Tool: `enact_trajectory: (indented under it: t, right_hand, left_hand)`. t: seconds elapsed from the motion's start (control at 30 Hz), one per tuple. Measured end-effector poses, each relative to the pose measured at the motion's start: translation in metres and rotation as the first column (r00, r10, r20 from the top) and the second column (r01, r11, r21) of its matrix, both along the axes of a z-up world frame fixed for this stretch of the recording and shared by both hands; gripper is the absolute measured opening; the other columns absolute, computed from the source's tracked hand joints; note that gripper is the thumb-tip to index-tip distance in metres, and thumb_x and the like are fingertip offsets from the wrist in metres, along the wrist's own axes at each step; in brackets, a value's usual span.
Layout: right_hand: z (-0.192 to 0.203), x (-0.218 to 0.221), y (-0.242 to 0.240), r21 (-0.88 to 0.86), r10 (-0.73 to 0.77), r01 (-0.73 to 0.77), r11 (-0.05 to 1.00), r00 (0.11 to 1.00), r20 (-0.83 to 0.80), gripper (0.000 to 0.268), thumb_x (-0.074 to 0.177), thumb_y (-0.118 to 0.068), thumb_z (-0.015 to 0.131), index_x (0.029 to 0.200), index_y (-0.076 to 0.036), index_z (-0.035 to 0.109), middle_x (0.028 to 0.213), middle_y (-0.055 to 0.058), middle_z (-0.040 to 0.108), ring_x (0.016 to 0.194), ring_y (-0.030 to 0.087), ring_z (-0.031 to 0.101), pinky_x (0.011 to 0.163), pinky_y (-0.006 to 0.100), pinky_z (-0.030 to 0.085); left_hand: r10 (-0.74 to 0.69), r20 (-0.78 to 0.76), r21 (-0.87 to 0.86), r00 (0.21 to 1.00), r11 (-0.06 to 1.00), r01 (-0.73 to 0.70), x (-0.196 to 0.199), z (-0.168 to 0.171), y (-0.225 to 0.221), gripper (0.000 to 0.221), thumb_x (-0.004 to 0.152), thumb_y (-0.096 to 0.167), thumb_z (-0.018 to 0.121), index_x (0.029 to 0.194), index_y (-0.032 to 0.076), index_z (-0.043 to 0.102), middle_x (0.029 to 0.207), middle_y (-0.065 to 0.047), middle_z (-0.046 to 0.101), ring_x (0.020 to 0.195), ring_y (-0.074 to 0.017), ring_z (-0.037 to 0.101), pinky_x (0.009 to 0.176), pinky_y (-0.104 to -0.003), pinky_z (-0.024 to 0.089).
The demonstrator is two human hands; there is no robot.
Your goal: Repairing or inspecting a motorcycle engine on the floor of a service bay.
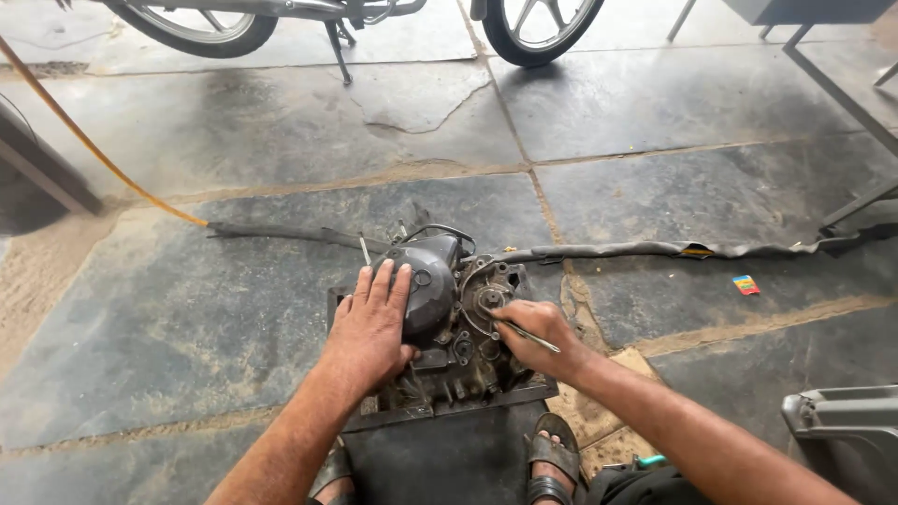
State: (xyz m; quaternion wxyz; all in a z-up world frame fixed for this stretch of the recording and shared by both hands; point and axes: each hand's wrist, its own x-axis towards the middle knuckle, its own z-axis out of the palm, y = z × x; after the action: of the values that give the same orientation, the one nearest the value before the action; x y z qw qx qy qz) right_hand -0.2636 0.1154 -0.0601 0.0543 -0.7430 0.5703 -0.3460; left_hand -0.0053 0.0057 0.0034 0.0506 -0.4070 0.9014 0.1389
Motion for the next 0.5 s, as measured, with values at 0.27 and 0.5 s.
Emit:
enact_trajectory:
  t: [0.27, 0.5]
  right_hand:
    - [-0.007, -0.012, -0.018, 0.135, -0.068, 0.069, 0.988, 0.998, -0.009, 0.006, 0.087, -0.004, 0.071, 0.091, 0.0, 0.074, 0.076, 0.014, 0.074, 0.065, 0.023, 0.075, 0.055, 0.038, 0.06]
    - [0.02, -0.012, -0.019, 0.207, -0.138, 0.115, 0.971, 0.985, 0.099, 0.019, 0.085, -0.012, 0.074, 0.103, -0.004, 0.077, 0.088, 0.011, 0.079, 0.077, 0.016, 0.077, 0.068, 0.032, 0.058]
  left_hand:
    - [0.026, -0.024, -0.013, 0.999, 1.0, -0.027, -0.003, -0.001, -0.003, 0.12, 0.076, 0.038, 0.089, 0.163, 0.014, 0.009, 0.169, -0.015, 0.008, 0.156, -0.037, 0.01, 0.122, -0.051, 0.024]
    - [0.015, -0.068, -0.028, 0.998, 0.999, -0.017, -0.001, -0.005, -0.003, 0.12, 0.075, 0.04, 0.089, 0.161, 0.012, 0.011, 0.17, -0.016, 0.01, 0.156, -0.0395, 0.011, 0.123, -0.052, 0.025]
